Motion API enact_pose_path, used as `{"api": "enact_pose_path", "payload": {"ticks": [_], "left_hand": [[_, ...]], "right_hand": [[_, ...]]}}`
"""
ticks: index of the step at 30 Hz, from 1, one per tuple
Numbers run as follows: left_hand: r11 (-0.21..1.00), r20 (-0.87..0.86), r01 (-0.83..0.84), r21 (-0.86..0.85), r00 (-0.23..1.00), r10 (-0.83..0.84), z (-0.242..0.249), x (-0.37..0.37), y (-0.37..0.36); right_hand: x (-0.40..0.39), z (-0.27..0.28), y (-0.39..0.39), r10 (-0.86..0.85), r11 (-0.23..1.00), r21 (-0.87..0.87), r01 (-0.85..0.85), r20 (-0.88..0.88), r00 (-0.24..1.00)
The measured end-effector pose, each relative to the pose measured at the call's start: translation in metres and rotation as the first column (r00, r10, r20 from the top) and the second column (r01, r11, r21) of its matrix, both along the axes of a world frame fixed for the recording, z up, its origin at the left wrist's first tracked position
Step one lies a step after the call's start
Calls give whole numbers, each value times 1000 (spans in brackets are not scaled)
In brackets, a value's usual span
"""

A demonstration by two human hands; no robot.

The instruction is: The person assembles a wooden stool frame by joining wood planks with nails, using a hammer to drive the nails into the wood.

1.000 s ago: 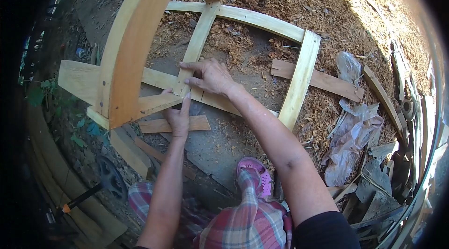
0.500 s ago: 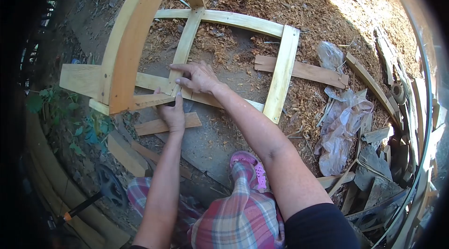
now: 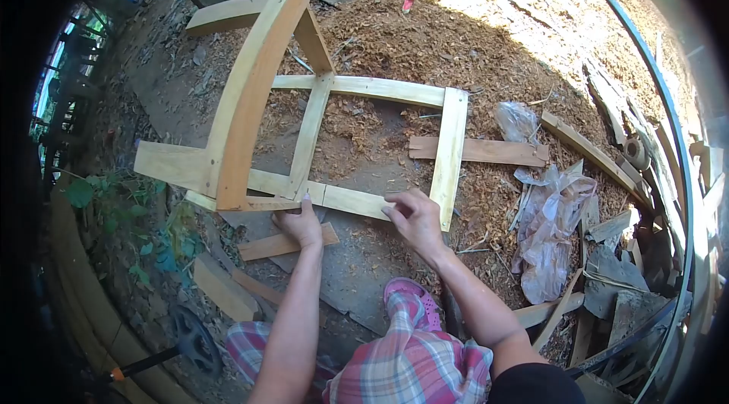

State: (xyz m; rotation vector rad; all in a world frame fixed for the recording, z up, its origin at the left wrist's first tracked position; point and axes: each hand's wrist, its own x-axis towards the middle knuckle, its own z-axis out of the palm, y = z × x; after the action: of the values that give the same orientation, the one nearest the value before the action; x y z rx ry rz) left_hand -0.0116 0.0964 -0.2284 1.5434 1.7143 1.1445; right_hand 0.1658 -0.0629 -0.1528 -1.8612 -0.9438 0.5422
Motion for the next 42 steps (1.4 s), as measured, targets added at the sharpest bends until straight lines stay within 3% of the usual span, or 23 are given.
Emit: {"api": "enact_pose_path", "payload": {"ticks": [1,3,5,7,11,15,19,23,27,32,36,42], "left_hand": [[999,-49,-1,35,999,2,0,-1,0],[998,26,11,-56,1000,-10,15,2,-4],[989,243,129,-68,964,-109,17,-2,-5],[979,293,185,-84,944,-154,15,-10,-6],[962,370,270,-46,899,-234,-1,-29,-4],[956,281,292,-35,921,-271,-14,-38,0],[958,354,286,-30,899,-257,-8,-34,-2],[970,250,244,19,938,-241,-7,-29,-4],[973,261,229,19,938,-226,-7,-27,-5],[969,94,238,63,965,-243,-6,-28,-5],[972,163,223,80,959,-234,-7,-27,-5],[946,107,298,130,944,-312,-5,-31,-2]], "right_hand": [[1,5,-20,-37,998,-59,38,11,999],[6,4,-54,-154,986,-56,155,19,988],[21,-7,-76,-262,958,-89,273,116,958],[36,-21,-82,-337,939,-58,338,32,941],[50,-33,-74,-311,937,-202,284,-117,943],[54,-37,-71,-245,962,-159,220,-156,957],[57,-35,-70,-225,960,-214,182,-197,954],[59,-37,-71,-229,958,-221,182,-212,950],[60,-38,-71,-222,961,-214,176,-216,951],[60,-37,-70,-222,962,-212,173,-236,946],[61,-35,-70,-221,960,-227,167,-240,945],[55,-22,-65,-251,960,-205,192,-319,914]]}}
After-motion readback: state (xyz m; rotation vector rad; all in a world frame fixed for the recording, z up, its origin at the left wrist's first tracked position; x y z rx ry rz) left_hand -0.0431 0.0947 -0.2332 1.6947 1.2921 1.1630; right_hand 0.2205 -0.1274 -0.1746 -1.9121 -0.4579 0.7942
